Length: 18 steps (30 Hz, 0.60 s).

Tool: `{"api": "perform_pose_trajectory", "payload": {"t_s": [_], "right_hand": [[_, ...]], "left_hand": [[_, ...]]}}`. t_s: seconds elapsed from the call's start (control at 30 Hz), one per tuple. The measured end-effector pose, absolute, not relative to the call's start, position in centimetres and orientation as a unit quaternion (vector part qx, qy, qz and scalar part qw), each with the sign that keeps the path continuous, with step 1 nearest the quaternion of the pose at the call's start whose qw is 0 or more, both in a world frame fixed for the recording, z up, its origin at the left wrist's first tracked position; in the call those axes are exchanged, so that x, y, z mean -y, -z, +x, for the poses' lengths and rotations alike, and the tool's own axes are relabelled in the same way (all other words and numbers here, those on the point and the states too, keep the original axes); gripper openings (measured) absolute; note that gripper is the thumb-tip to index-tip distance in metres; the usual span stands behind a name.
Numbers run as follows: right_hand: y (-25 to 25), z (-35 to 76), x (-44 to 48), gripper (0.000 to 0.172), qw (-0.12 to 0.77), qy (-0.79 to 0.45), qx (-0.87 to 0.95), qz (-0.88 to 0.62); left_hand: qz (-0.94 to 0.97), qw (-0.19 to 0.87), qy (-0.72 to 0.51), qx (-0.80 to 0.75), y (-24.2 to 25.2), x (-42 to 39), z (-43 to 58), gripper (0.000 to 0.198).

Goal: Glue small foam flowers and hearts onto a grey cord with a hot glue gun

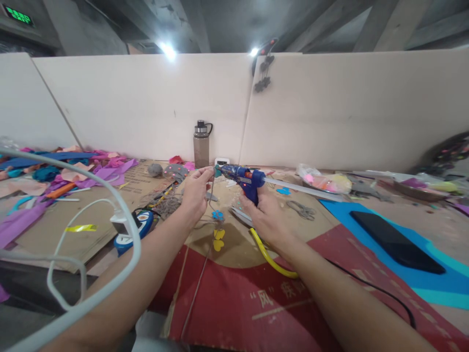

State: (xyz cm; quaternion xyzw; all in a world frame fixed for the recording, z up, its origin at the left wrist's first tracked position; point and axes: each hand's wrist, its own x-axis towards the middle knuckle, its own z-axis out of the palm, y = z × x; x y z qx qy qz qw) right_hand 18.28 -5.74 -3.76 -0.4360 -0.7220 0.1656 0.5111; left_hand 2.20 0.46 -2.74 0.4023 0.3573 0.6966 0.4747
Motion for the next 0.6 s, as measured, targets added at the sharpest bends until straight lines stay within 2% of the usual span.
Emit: {"api": "perform_pose_trajectory", "payload": {"t_s": [0.43,0.6], "right_hand": [[3.98,18.40,5.68,0.032,0.514,-0.150,0.715,-0.449],[3.95,18.34,5.75,0.035,0.515,-0.156,0.713,-0.450]], "left_hand": [[0.402,0.474,-0.696,-0.360,2.75,-0.44,2.25,0.014],[0.409,0.469,-0.696,-0.359,2.79,-0.39,2.28,0.013]]}}
